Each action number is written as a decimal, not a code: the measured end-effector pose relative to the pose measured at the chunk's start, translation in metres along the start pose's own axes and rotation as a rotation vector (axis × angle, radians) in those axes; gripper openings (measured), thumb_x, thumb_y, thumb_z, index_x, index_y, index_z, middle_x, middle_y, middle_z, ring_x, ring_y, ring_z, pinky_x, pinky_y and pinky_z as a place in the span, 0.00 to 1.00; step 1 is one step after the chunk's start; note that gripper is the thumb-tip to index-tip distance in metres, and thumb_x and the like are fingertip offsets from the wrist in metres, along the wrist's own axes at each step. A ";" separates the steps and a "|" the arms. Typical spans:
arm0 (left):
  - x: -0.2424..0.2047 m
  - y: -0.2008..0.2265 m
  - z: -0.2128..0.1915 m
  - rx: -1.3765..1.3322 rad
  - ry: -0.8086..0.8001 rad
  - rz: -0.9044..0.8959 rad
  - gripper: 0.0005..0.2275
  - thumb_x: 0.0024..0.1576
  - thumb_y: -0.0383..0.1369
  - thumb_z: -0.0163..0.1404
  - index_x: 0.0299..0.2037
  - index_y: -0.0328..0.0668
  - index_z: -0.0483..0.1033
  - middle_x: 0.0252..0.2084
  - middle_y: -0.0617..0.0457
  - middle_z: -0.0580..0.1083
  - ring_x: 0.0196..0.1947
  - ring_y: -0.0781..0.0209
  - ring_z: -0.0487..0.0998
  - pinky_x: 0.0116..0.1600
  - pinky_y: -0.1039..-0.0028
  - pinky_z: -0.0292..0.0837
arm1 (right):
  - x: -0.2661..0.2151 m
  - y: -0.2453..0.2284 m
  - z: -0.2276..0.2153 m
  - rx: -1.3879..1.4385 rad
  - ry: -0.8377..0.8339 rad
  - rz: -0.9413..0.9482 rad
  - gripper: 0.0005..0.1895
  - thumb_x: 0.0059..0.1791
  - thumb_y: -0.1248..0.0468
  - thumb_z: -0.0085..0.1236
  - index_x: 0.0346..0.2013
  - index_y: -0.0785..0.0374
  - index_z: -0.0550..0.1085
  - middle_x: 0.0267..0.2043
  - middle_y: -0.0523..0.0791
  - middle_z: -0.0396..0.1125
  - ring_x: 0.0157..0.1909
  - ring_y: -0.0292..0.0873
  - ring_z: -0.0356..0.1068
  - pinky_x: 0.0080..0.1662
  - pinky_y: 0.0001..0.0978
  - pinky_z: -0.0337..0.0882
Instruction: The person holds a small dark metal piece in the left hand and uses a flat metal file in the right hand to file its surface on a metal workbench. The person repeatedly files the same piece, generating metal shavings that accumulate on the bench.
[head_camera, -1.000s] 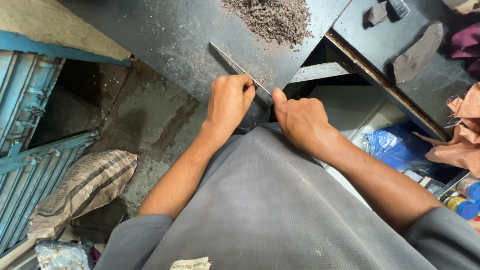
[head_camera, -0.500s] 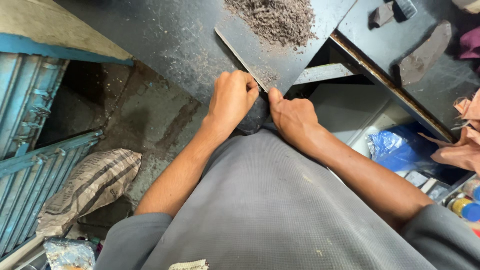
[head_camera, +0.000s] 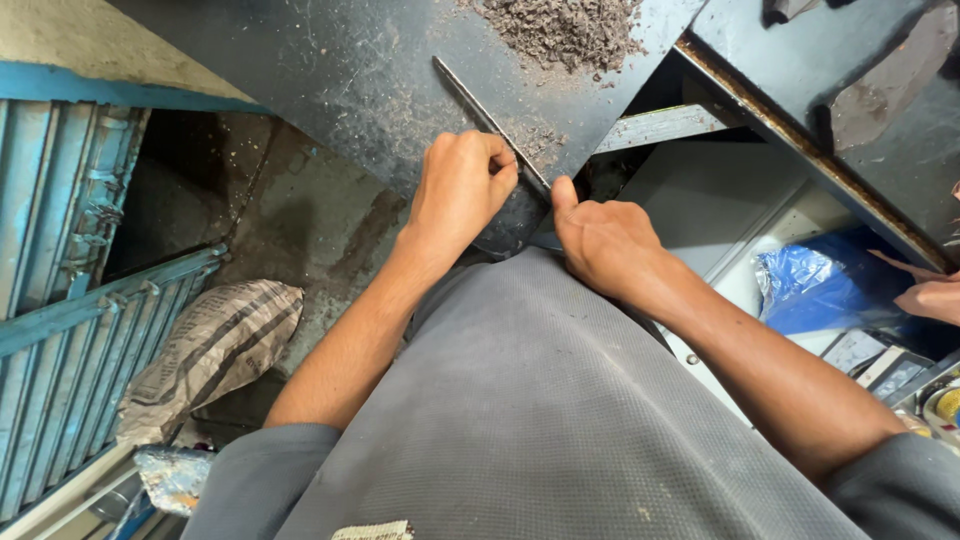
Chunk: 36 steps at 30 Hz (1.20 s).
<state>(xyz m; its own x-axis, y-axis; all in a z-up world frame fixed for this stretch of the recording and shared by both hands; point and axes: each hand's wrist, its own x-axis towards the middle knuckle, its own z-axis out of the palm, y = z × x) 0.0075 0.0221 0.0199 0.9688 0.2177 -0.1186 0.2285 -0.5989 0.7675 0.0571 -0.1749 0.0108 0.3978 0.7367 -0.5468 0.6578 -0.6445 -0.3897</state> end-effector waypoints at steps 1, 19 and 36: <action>0.001 -0.001 0.000 0.001 -0.012 -0.009 0.02 0.50 0.25 0.57 0.30 0.32 0.81 0.28 0.38 0.78 0.30 0.43 0.83 0.38 0.62 0.78 | 0.001 0.000 0.002 0.013 0.007 -0.004 0.13 0.54 0.66 0.36 0.48 0.75 0.60 0.27 0.57 0.72 0.30 0.62 0.74 0.31 0.54 0.72; 0.009 -0.017 0.005 0.037 -0.035 -0.046 0.07 0.50 0.29 0.62 0.33 0.33 0.84 0.29 0.41 0.81 0.30 0.54 0.86 0.38 0.68 0.79 | 0.014 0.002 0.002 0.022 0.042 0.062 0.20 0.46 0.65 0.54 0.49 0.69 0.60 0.33 0.56 0.74 0.36 0.60 0.76 0.35 0.52 0.73; -0.027 -0.004 0.033 0.209 0.282 0.045 0.12 0.51 0.33 0.61 0.39 0.32 0.81 0.36 0.40 0.79 0.37 0.41 0.81 0.43 0.57 0.76 | -0.002 0.002 0.010 0.013 0.149 0.086 0.17 0.47 0.67 0.51 0.47 0.68 0.60 0.30 0.60 0.73 0.34 0.64 0.75 0.35 0.57 0.72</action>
<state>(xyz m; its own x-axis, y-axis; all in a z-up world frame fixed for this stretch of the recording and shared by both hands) -0.0159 -0.0073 -0.0007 0.9203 0.3744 0.1131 0.2295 -0.7511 0.6190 0.0514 -0.1797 0.0041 0.5432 0.7005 -0.4629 0.6097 -0.7081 -0.3562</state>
